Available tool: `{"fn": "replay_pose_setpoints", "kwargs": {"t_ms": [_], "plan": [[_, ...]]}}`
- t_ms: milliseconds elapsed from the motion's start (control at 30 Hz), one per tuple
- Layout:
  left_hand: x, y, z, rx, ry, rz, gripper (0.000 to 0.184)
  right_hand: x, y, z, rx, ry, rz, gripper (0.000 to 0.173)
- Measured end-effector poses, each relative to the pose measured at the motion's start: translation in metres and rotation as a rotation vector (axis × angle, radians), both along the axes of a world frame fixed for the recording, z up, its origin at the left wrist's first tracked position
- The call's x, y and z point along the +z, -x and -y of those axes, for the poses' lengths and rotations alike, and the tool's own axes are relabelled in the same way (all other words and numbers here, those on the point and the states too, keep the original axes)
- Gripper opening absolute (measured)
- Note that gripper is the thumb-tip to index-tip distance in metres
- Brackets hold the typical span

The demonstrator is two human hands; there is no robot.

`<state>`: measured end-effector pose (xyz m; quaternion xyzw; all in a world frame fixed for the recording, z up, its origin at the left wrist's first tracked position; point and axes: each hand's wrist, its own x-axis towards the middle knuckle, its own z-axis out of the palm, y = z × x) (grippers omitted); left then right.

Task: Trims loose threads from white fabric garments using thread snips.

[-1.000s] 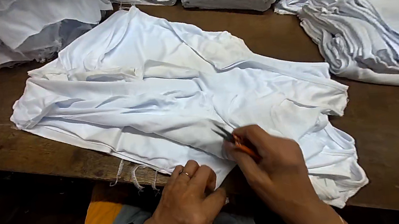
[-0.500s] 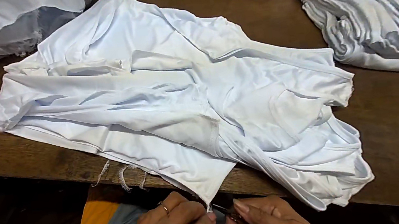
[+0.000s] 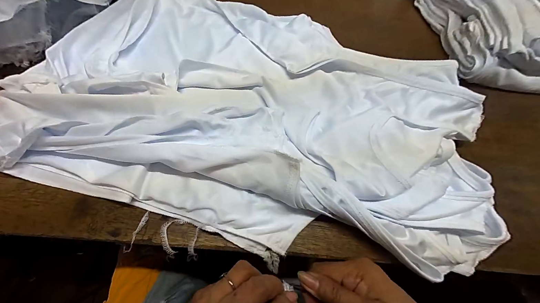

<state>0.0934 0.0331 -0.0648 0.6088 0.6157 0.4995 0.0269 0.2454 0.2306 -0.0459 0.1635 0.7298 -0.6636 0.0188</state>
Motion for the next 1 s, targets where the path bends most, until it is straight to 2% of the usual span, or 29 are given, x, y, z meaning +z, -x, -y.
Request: {"fn": "replay_pose_setpoints", "kwargs": {"t_ms": [100,133,167,233,300,333,433,533,600,667,733,800,900,1000], "plan": [[0.001,-0.002,0.001,-0.052,0.022,0.033,0.015,0.011,0.0,0.003,-0.056,-0.108,-0.137,0.036],[0.002,-0.002,0.002,-0.072,0.042,0.041,0.014,0.015,0.002,0.002,-0.084,-0.206,-0.19,0.031],[0.002,-0.003,0.003,-0.088,0.07,0.044,0.013,0.017,0.006,0.003,-0.117,-0.357,-0.216,0.032],[0.001,-0.004,0.005,-0.094,0.147,0.023,0.013,0.011,0.017,0.007,-0.163,-0.754,-0.235,0.047],[0.002,-0.002,0.008,-0.024,0.196,0.017,0.013,-0.004,0.029,0.011,-0.144,-1.048,-0.263,0.035],[0.006,0.0,0.011,0.036,0.186,0.048,0.013,-0.01,0.034,0.012,-0.138,-1.09,-0.295,0.026],[0.021,0.018,0.022,0.265,0.086,0.301,0.012,-0.013,0.041,0.003,-0.134,-0.949,-0.35,0.014],[0.043,0.044,0.029,0.38,0.034,0.823,0.024,0.013,0.041,-0.009,-0.149,-0.641,-0.407,0.011],[0.056,0.063,0.031,0.316,0.08,1.209,0.028,0.035,0.038,-0.016,-0.124,-0.582,-0.428,0.011],[0.059,0.078,0.028,0.128,0.08,1.454,0.037,0.051,0.034,-0.021,-0.078,-0.598,-0.423,0.012],[0.06,0.082,0.018,-0.063,0.111,1.527,0.042,0.059,0.031,-0.022,-0.026,-0.607,-0.406,0.013],[0.061,0.077,0.004,-0.143,0.185,1.521,0.037,0.06,0.028,-0.019,0.002,-0.629,-0.373,0.013],[0.049,0.068,-0.007,-0.059,0.275,1.414,0.023,0.052,0.024,-0.01,-0.015,-0.629,-0.315,0.014],[0.037,0.065,0.006,0.056,0.312,1.206,0.021,0.043,0.021,0.009,-0.044,-0.408,-0.195,0.025]]}}
